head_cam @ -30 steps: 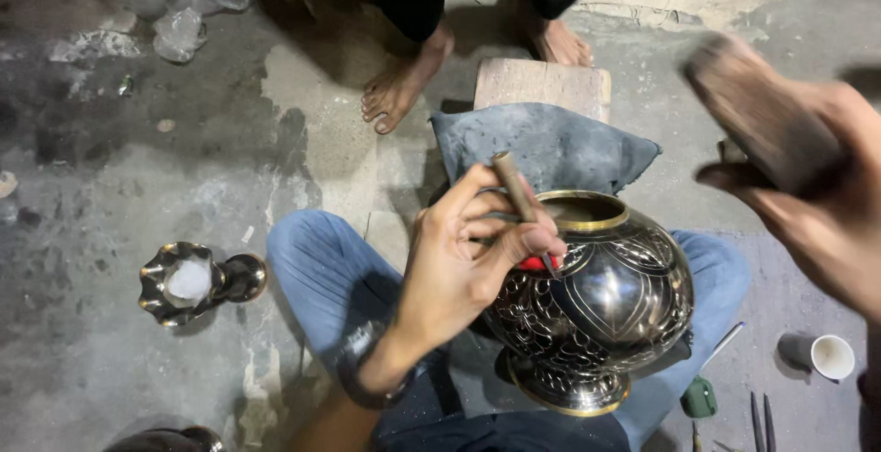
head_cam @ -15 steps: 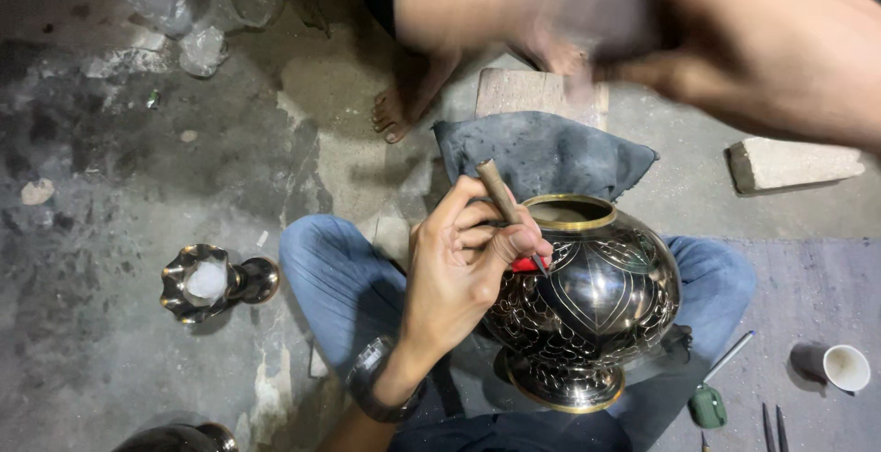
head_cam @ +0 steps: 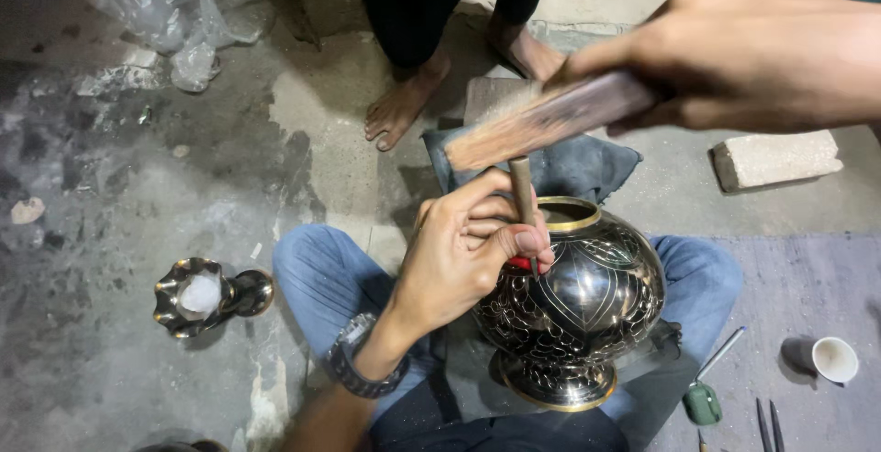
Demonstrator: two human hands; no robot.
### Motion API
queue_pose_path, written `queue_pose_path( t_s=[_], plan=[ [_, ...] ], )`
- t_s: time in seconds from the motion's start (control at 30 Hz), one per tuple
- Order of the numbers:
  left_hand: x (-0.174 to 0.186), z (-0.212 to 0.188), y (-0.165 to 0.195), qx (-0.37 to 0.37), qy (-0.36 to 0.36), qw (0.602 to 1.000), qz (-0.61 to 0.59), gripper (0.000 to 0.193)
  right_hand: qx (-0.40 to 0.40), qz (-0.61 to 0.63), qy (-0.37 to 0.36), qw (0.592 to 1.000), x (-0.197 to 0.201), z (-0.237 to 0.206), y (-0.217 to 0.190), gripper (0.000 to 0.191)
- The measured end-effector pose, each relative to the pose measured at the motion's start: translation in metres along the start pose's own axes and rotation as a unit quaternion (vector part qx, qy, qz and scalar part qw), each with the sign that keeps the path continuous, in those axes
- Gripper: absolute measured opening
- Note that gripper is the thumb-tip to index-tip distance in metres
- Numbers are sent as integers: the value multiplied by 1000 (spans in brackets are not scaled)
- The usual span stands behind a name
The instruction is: The person sits cross-legged on the floor and uses a chisel and hammer to engrave intricate patterns onto a metal vase. They repeatedly strike the chisel to create detailed designs on the vase's surface.
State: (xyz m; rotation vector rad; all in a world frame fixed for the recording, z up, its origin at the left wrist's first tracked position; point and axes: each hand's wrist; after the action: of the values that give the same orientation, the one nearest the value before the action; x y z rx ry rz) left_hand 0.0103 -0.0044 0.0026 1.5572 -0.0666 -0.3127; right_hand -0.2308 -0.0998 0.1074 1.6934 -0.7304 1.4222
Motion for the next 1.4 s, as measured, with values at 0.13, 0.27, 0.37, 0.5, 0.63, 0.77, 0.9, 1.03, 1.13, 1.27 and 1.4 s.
queue_pose_path(
  t_s=[0.13, 0.27, 0.37, 0.5, 0.63, 0.77, 0.9, 1.03, 1.13, 1.27, 1.4],
  plan=[
    [3, 6, 3, 2, -36, 999, 4, 13, -71, 73, 11, 995, -1, -20, -1, 52],
    [5, 9, 9, 7, -72, 997, 20, 9, -49, 195, 106, 974, -13, -45, 0, 59],
    [7, 13, 14, -19, -79, 994, 79, 17, -91, 244, 115, 959, -31, -56, 5, 58],
    [10, 16, 15, -40, -118, 989, 80, 19, -272, 301, 165, 899, -60, -70, 6, 60],
    [14, 24, 8, -88, -167, 978, 84, 33, -358, 445, 146, 808, -97, -101, -11, 53],
    [15, 29, -2, -125, -215, 966, 71, 30, -378, 458, 189, 782, -129, -133, -21, 53],
    [14, 39, -8, -161, -265, 946, 99, 47, -403, 448, 217, 768, -148, -166, -36, 54],
    [17, 48, -5, -175, -323, 924, 105, 44, -415, 427, 239, 767, -157, -193, -58, 54],
    [15, 52, -1, -198, -353, 910, 90, 44, -419, 406, 253, 772, -159, -208, -71, 54],
    [15, 57, 4, -189, -410, 889, 76, 40, -411, 383, 274, 781, -159, -220, -84, 54],
    [8, 63, 1, -187, -466, 848, 167, 45, -402, 358, 295, 790, -156, -226, -90, 54]
  ],
)
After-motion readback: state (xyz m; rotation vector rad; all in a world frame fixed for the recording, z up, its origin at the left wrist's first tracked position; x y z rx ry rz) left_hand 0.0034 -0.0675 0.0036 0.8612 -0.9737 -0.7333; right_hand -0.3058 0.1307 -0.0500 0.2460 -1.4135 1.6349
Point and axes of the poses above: each hand's wrist, its own z-axis towards the middle knuckle, its own x-axis out of the back of the hand, y = z × x, and after that the axes turned 15 degrees about y, right-handed
